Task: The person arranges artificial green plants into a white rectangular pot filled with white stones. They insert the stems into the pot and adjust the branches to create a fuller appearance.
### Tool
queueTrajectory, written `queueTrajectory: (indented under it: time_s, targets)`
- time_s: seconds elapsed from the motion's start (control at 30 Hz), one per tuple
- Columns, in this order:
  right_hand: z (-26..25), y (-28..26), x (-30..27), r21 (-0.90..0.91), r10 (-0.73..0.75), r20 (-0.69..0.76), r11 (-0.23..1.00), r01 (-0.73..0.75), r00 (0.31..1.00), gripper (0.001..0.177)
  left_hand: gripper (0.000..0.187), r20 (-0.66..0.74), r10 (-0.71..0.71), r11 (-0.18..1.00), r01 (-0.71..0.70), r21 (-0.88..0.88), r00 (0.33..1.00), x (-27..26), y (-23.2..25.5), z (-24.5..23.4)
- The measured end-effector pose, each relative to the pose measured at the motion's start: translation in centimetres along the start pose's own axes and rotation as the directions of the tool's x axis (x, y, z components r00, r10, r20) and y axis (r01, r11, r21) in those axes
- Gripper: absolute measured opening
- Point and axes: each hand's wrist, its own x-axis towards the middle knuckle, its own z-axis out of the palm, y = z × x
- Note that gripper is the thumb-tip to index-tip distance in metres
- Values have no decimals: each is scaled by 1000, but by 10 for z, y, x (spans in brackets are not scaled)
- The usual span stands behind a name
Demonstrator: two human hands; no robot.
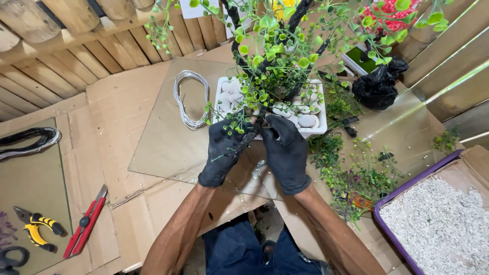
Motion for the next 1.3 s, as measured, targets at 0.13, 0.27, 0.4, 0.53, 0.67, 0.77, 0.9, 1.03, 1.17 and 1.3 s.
queueTrajectory:
  time_s: [0.13,0.27,0.4,0.53,0.67,0.77,0.9,1.03,1.17,1.3]
  targets:
    - [-1,4,7,-19,-80,18,997,80,997,34,29,53,-230,722,207,-660,972,14,23,-16]
    - [3,1,15,-94,-198,45,975,202,979,34,33,-29,-142,956,129,-262,989,11,15,-11]
    - [4,8,15,-138,-249,41,958,252,968,34,36,-53,-53,995,57,79,997,4,-12,10]
    - [10,27,15,-275,-338,58,899,341,939,34,35,-102,114,897,-58,439,988,-1,-40,32]
    - [11,28,14,-295,-376,72,877,380,924,34,17,-277,412,799,-197,569,868,2,-56,45]
    - [10,22,14,-301,-346,84,885,355,935,29,16,-299,406,791,-168,589,864,0,-55,55]
    - [9,24,15,-323,-296,110,892,315,949,27,15,-331,395,778,-121,617,857,-15,-98,69]
    - [7,27,18,-294,-291,112,904,312,950,27,23,-208,571,477,-115,871,794,-22,-140,79]
    - [6,18,18,-295,-278,118,907,301,953,26,41,-195,434,347,37,937,879,-18,-76,78]
    - [9,24,18,-300,-269,113,909,291,957,28,38,-131,409,335,-15,942,903,-17,-94,65]
